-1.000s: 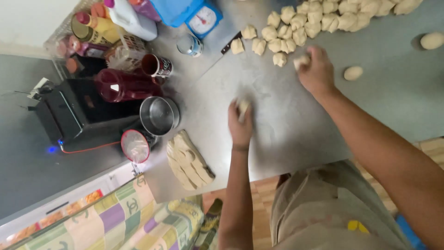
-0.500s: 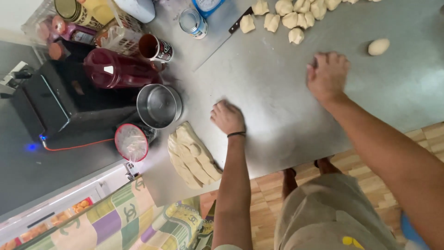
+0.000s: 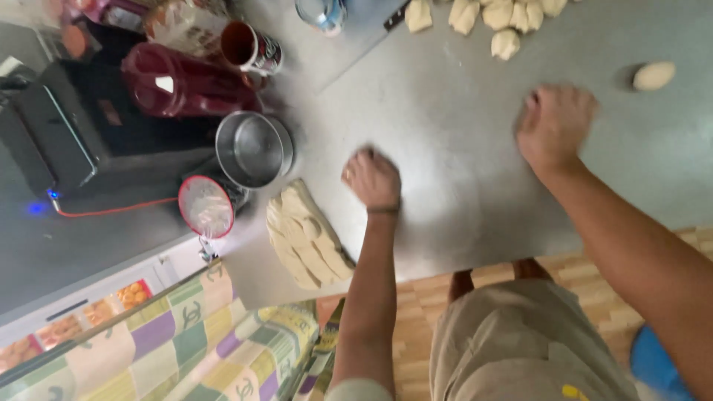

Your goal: Shaping small pieces of dough into uniform balls using both hands on a metal work surface.

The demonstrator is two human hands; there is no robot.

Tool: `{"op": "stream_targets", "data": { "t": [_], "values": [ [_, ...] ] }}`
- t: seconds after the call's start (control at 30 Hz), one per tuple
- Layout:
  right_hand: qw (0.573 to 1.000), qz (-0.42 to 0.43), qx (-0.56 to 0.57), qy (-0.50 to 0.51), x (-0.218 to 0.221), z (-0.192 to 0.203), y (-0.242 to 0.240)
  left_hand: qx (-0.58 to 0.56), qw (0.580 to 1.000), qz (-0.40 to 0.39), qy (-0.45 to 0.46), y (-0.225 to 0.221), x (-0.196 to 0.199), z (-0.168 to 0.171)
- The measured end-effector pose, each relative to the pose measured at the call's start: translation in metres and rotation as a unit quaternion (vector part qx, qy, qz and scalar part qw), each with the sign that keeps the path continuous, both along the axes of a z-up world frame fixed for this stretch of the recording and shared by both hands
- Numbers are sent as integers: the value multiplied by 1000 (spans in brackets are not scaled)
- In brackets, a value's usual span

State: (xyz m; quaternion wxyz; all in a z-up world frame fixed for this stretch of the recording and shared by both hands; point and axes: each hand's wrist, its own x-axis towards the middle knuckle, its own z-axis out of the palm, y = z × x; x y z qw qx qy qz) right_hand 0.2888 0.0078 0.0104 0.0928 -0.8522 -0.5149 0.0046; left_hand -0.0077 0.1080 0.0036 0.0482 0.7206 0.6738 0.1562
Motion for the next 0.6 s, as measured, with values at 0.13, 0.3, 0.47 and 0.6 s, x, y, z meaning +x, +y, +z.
{"op": "stream_targets", "data": {
  "t": [0.13,0.3,0.47,0.6],
  "values": [
    [999,7,35,-32,-42,20,7,69,996,-63,13,-16,25,-4],
    [977,42,-137,158,-32,64,-133,-272,961,17,-50,-133,-29,71],
    [994,81,58,-40,8,-8,-64,19,999,-42,22,-53,-17,5],
    [999,5,-52,-9,-13,20,24,20,1000,-19,-4,10,44,-12]
  ]
}}
